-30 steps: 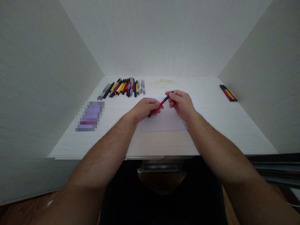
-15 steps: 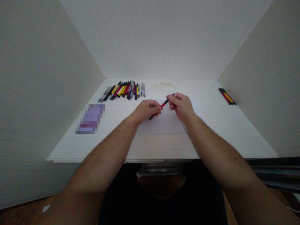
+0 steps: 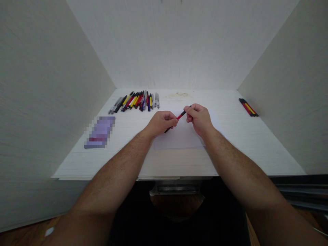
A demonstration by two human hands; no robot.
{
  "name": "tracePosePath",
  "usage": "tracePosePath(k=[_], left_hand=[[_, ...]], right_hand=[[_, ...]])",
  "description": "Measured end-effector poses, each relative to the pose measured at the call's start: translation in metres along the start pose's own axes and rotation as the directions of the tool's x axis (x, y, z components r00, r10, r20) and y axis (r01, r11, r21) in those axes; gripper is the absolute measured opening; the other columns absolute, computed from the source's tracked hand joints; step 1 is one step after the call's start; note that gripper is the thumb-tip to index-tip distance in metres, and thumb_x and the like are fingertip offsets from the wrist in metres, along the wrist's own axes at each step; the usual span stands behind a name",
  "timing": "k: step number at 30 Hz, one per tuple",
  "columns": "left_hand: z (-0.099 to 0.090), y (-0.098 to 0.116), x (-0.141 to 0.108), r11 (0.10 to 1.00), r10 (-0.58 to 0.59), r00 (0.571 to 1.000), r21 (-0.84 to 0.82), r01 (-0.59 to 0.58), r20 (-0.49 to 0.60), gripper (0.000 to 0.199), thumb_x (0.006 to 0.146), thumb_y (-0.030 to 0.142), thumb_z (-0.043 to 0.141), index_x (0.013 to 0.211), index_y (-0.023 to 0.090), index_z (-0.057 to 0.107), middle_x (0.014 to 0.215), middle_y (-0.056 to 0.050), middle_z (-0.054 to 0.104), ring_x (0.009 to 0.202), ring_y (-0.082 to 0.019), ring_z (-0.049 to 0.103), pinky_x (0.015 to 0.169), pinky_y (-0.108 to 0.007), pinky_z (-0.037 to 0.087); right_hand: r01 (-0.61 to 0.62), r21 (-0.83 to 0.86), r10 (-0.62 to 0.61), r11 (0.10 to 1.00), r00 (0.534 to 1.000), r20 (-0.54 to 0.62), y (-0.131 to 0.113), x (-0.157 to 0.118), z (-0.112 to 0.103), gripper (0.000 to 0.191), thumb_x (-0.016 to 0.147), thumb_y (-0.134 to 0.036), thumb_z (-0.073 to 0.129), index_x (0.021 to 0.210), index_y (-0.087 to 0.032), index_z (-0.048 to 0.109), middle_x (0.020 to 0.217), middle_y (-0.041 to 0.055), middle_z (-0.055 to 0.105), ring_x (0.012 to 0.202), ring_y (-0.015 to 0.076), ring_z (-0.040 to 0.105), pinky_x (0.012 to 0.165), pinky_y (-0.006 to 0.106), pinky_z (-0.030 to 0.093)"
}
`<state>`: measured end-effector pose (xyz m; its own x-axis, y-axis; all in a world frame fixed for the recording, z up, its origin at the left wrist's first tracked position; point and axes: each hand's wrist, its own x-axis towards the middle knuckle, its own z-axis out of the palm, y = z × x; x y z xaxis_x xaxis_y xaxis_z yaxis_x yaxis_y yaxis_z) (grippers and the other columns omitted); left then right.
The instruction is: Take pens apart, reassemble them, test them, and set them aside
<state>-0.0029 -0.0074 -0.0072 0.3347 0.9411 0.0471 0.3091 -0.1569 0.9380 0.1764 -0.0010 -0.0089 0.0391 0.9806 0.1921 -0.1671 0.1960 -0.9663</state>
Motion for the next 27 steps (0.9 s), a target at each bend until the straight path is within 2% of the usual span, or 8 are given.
tracePosePath(k=[4,7,11,14,17,20,23,27], left_hand=[[0.001,-0.001,0.000,1.000,-0.003,1.000,-0.023,0.003,0.002,0.016,0.075,0.030,0.066,0.076,0.014,0.066,0.060,-0.001,0.061,0.046,-0.006,0.045,0.043,-0.020,0.030],[0.002,0.000,0.002,0.984,-0.019,1.000,-0.177,0.019,0.004,0.015,0.073,0.028,0.067,0.075,0.013,0.065,0.063,-0.002,0.063,0.051,-0.008,0.051,0.048,-0.021,0.035],[-0.003,0.003,0.006,0.817,-0.052,0.996,-0.577,0.000,-0.073,0.017,0.073,0.029,0.068,0.078,0.013,0.064,0.066,-0.001,0.060,0.057,-0.009,0.054,0.054,-0.021,0.043],[-0.013,0.004,0.009,0.685,-0.125,0.977,-0.727,-0.039,-0.171,0.018,0.074,0.027,0.069,0.084,0.013,0.064,0.065,0.002,0.056,0.054,-0.007,0.052,0.051,-0.019,0.042],[-0.018,0.003,0.010,0.635,-0.144,0.968,-0.769,-0.068,-0.205,0.016,0.075,0.025,0.069,0.085,0.013,0.063,0.065,0.002,0.056,0.053,-0.006,0.052,0.051,-0.019,0.043],[-0.014,0.002,0.009,0.651,-0.127,0.978,-0.758,-0.044,-0.167,0.017,0.076,0.025,0.069,0.085,0.013,0.062,0.064,0.002,0.058,0.051,-0.006,0.052,0.051,-0.019,0.044],[-0.010,0.000,0.009,0.675,-0.113,0.986,-0.738,-0.015,-0.123,0.018,0.077,0.027,0.070,0.084,0.013,0.061,0.065,0.001,0.059,0.051,-0.007,0.052,0.050,-0.018,0.042],[-0.009,-0.002,0.009,0.661,-0.104,0.986,-0.750,-0.027,-0.128,0.018,0.077,0.027,0.071,0.085,0.014,0.061,0.069,0.000,0.062,0.056,-0.008,0.055,0.052,-0.019,0.043]], right_hand=[[0.004,0.008,-0.004,1.000,1.000,0.005,0.002,0.001,0.000,0.036,0.071,-0.040,0.074,0.056,-0.020,0.047,0.047,-0.0068,0.047,0.041,0.0058,0.041,0.043,0.021,0.035],[0.009,0.006,-0.010,1.000,1.000,0.005,0.002,0.001,-0.001,0.028,0.071,-0.039,0.073,0.062,-0.018,0.055,0.052,-0.0054,0.051,0.042,0.0058,0.042,0.043,0.021,0.035],[0.032,-0.136,-0.033,0.990,0.999,-0.003,-0.001,-0.003,0.000,0.025,0.071,-0.040,0.071,0.079,-0.017,0.065,0.060,-0.0035,0.057,0.046,0.0066,0.044,0.044,0.022,0.036],[0.122,-0.335,-0.112,0.934,0.993,0.048,-0.002,-0.009,0.004,0.025,0.069,-0.040,0.073,0.074,-0.017,0.065,0.059,-0.0029,0.058,0.050,0.0076,0.046,0.048,0.022,0.038],[0.272,-0.519,-0.202,0.810,0.961,0.187,0.001,-0.015,0.008,0.025,0.068,-0.040,0.075,0.073,-0.018,0.065,0.060,-0.0024,0.059,0.054,0.0089,0.048,0.052,0.023,0.039],[0.392,-0.602,-0.256,0.696,0.918,0.302,0.005,-0.017,0.009,0.025,0.068,-0.040,0.076,0.074,-0.019,0.065,0.064,-0.0011,0.061,0.056,0.0098,0.051,0.056,0.024,0.040],[0.436,-0.625,-0.278,0.648,0.899,0.339,0.008,-0.016,0.008,0.024,0.068,-0.039,0.077,0.074,-0.019,0.065,0.066,-0.0007,0.063,0.058,0.0104,0.052,0.057,0.024,0.040],[0.430,-0.638,-0.286,0.638,0.903,0.322,0.009,-0.015,0.007,0.022,0.072,-0.038,0.075,0.072,-0.019,0.064,0.065,-0.0008,0.063,0.057,0.0106,0.052,0.057,0.024,0.040]])
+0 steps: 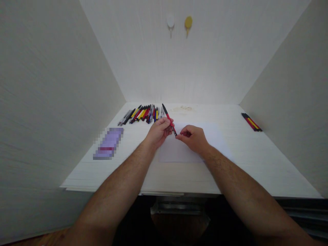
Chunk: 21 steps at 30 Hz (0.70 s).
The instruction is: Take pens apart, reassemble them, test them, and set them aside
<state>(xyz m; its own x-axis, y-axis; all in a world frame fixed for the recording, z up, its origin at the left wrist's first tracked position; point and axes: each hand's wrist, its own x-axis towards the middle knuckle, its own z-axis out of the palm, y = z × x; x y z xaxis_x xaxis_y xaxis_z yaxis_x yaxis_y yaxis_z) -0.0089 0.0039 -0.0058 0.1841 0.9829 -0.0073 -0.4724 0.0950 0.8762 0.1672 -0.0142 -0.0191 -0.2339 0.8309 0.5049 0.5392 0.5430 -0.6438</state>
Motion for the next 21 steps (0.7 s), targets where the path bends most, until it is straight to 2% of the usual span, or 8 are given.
tracePosePath(k=[8,17,19,21], left_hand=[[0.0071,-0.0005,-0.0029,0.999,0.028,0.999,0.031,-0.029,0.019,0.014,0.077,0.025,0.070,0.079,0.012,0.063,0.068,-0.002,0.063,0.054,-0.008,0.054,0.052,-0.019,0.042],[0.0030,0.0056,-0.0028,0.998,0.022,1.000,0.062,-0.023,0.007,0.018,0.076,0.029,0.071,0.083,0.013,0.065,0.069,-0.001,0.063,0.051,-0.006,0.051,0.050,-0.019,0.039],[0.0032,0.0049,-0.0027,0.995,0.021,1.000,0.102,-0.021,0.005,0.020,0.076,0.031,0.070,0.084,0.013,0.067,0.068,-0.001,0.061,0.051,-0.006,0.050,0.050,-0.020,0.039],[0.0030,0.0033,-0.0025,0.986,0.032,0.999,0.164,-0.033,0.013,0.023,0.075,0.033,0.071,0.085,0.013,0.068,0.068,-0.001,0.060,0.051,-0.006,0.049,0.049,-0.020,0.037]], right_hand=[[-0.004,-0.041,0.003,0.999,1.000,-0.006,-0.0039,-0.0020,0.0024,0.020,0.075,-0.037,0.072,0.070,-0.019,0.063,0.065,-0.0013,0.062,0.058,0.0105,0.051,0.058,0.025,0.038],[0.017,-0.010,-0.017,1.000,1.000,-0.008,-0.0037,-0.0017,-0.0011,0.023,0.075,-0.042,0.070,0.071,-0.020,0.064,0.064,-0.0008,0.061,0.057,0.0109,0.050,0.058,0.025,0.039],[0.038,0.008,-0.038,0.999,0.998,-0.050,-0.0044,-0.0018,-0.0030,0.021,0.078,-0.041,0.067,0.077,-0.019,0.066,0.066,0.0001,0.061,0.057,0.0111,0.051,0.058,0.026,0.040],[0.082,0.017,-0.080,0.996,0.991,-0.103,-0.0055,-0.0015,-0.0056,0.020,0.083,-0.036,0.062,0.092,-0.020,0.068,0.074,0.0020,0.064,0.058,0.0112,0.051,0.059,0.026,0.043]])
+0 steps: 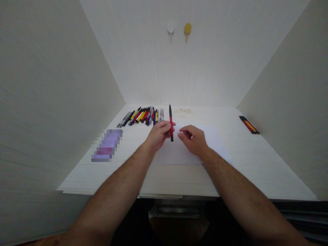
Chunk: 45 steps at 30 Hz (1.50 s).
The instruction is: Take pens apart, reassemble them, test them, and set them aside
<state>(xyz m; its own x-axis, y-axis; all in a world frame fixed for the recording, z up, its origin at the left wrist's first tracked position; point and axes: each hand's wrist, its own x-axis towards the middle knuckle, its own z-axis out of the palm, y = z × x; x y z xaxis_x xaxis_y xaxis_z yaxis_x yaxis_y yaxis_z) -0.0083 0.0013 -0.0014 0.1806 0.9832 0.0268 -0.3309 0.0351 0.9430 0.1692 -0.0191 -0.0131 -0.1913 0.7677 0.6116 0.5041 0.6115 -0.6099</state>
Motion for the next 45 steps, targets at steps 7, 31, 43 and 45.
tracePosePath(k=[7,31,43,45], left_hand=[[0.000,-0.006,-0.002,0.970,0.018,0.992,0.240,-0.048,0.126,0.026,0.074,0.038,0.071,0.082,0.013,0.071,0.064,-0.001,0.060,0.052,-0.007,0.046,0.050,-0.022,0.033],[-0.043,-0.018,0.021,0.355,0.216,0.976,0.930,-0.091,0.013,0.026,0.056,0.024,0.077,0.082,0.022,0.075,0.092,-0.008,0.067,0.093,-0.025,0.058,0.089,-0.033,0.043],[-0.041,-0.021,0.022,0.326,0.217,0.976,0.941,-0.093,0.022,0.024,0.057,0.023,0.075,0.080,0.022,0.076,0.094,-0.009,0.069,0.098,-0.028,0.058,0.095,-0.036,0.042],[-0.041,-0.021,0.022,0.357,0.231,0.973,0.929,-0.101,0.017,0.023,0.055,0.022,0.076,0.078,0.022,0.076,0.093,-0.009,0.069,0.096,-0.028,0.058,0.095,-0.036,0.042]], right_hand=[[0.198,0.005,-0.198,0.980,0.980,-0.001,0.002,0.005,-0.004,0.052,0.085,-0.010,0.043,0.133,-0.025,0.052,0.123,0.0069,0.062,0.107,0.0168,0.059,0.091,0.033,0.050],[-0.486,0.423,0.551,0.765,0.833,-0.039,0.037,0.019,-0.002,0.042,0.077,-0.049,0.060,0.095,-0.012,0.066,0.072,0.0052,0.067,0.054,0.0109,0.057,0.049,0.023,0.046],[-0.500,0.096,0.502,0.861,0.865,0.007,0.061,0.016,0.008,0.038,0.080,-0.045,0.056,0.094,-0.013,0.070,0.073,0.0071,0.071,0.060,0.0155,0.064,0.055,0.025,0.048],[-0.480,0.033,0.480,0.876,0.877,0.023,0.059,0.017,0.007,0.035,0.081,-0.042,0.055,0.093,-0.014,0.071,0.071,0.0064,0.071,0.061,0.0161,0.065,0.058,0.026,0.048]])
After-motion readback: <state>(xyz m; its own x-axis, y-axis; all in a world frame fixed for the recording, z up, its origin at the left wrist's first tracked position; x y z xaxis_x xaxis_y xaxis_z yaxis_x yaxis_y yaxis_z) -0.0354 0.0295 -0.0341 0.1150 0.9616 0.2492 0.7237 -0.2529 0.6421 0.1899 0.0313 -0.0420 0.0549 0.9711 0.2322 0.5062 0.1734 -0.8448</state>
